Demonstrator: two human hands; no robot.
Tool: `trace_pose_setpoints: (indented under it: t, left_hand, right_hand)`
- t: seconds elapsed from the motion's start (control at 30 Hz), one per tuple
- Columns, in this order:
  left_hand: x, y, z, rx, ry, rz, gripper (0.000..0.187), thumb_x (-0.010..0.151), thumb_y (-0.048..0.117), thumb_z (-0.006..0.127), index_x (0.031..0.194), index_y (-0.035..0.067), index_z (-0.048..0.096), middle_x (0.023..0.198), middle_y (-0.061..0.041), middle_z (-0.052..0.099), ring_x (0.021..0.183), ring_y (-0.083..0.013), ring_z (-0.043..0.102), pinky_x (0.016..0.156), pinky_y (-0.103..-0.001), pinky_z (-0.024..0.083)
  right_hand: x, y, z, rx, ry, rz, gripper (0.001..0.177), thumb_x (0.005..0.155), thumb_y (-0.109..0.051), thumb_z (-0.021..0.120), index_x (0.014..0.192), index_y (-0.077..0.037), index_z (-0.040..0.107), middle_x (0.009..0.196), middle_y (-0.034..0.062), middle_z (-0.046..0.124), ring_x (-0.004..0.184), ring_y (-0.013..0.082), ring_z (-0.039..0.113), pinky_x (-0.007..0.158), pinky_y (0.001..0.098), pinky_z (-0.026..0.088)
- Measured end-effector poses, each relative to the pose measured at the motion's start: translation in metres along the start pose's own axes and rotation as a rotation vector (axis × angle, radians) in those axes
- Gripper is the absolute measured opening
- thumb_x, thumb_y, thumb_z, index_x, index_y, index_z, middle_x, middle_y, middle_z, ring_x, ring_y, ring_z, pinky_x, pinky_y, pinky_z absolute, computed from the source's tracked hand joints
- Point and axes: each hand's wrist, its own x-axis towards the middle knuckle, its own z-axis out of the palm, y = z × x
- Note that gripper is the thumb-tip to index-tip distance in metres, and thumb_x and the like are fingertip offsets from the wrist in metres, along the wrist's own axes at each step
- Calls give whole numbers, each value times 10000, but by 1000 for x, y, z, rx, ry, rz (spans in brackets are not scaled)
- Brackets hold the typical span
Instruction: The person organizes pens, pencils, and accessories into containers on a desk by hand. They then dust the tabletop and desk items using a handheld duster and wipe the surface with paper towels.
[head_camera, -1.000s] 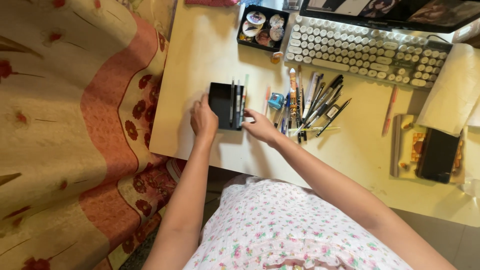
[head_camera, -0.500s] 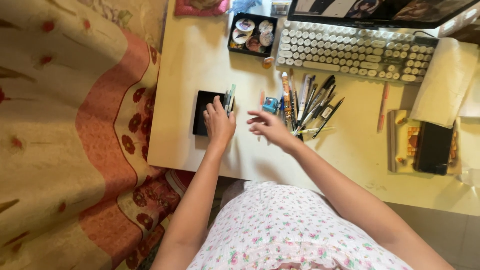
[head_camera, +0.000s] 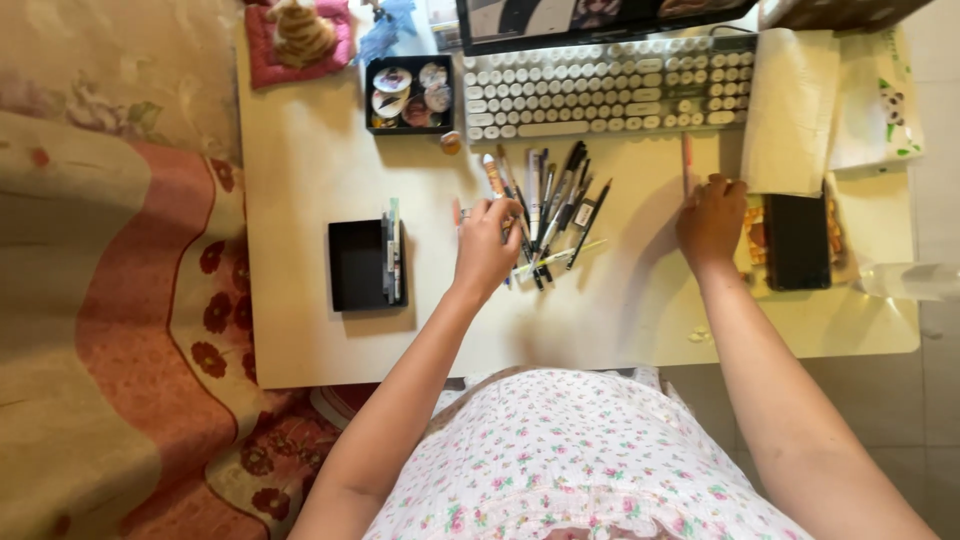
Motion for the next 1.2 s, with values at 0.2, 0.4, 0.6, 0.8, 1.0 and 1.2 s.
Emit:
trace_pose_setpoints:
  t: [0.2,0.4,0.6,0.8,1.0,1.2]
  left_hand:
    - [4,20,45,-23,-105,60,142,859,87,691,999,105,705,929,-129,673,917,-338,637,812,-463,504]
    - [6,23,95,-176,-257,-157,251,903,152,688,1140,70,669,994,-141,713,965,-320,683,861,-408,523]
    - [5,11,130,-616,-319,-414,241,993,172,596,1170,11,625,980,-187,729,912,-313,714,783,-379,580]
    - [-15,20,124,404,-312,85,47,923,60,612,946,47,651,827,-177,730,787,-359,730,655,-457,541]
    - [-21,21,132,585,-289,251,47,859,107,671,846,62,665,761,-148,707,753,-306,725,666,-432,548]
    - [-8,31,118,-43,-123,-213,152,927,244,683,971,99,699,787,-101,727,662,-254,708,589,-394,520]
  right_hand:
    - [1,-9,-5,66,-143,93,165,1010,-40,602,1157,34,589,1057,275,614,977,444,605,834,507,507]
    - [3,-50,-46,381,-405,328,315,899,-41,654,1203,15,597,942,172,723,878,319,718,797,425,565]
    - [-49,-119,-78,851,-762,258,342,883,-121,707,1209,-53,625,984,59,745,876,180,742,815,325,590]
    - [-49,-93,-77,716,-827,320,264,890,-190,745,1111,-58,686,1021,60,737,920,191,725,822,332,580]
    - [-39,-59,-78,689,-789,320,229,907,-194,706,1106,-80,711,1013,61,737,907,181,709,825,331,564]
    - [-22,-66,-83,741,-705,373,217,942,-176,655,1138,-101,712,985,64,723,850,175,673,776,332,541]
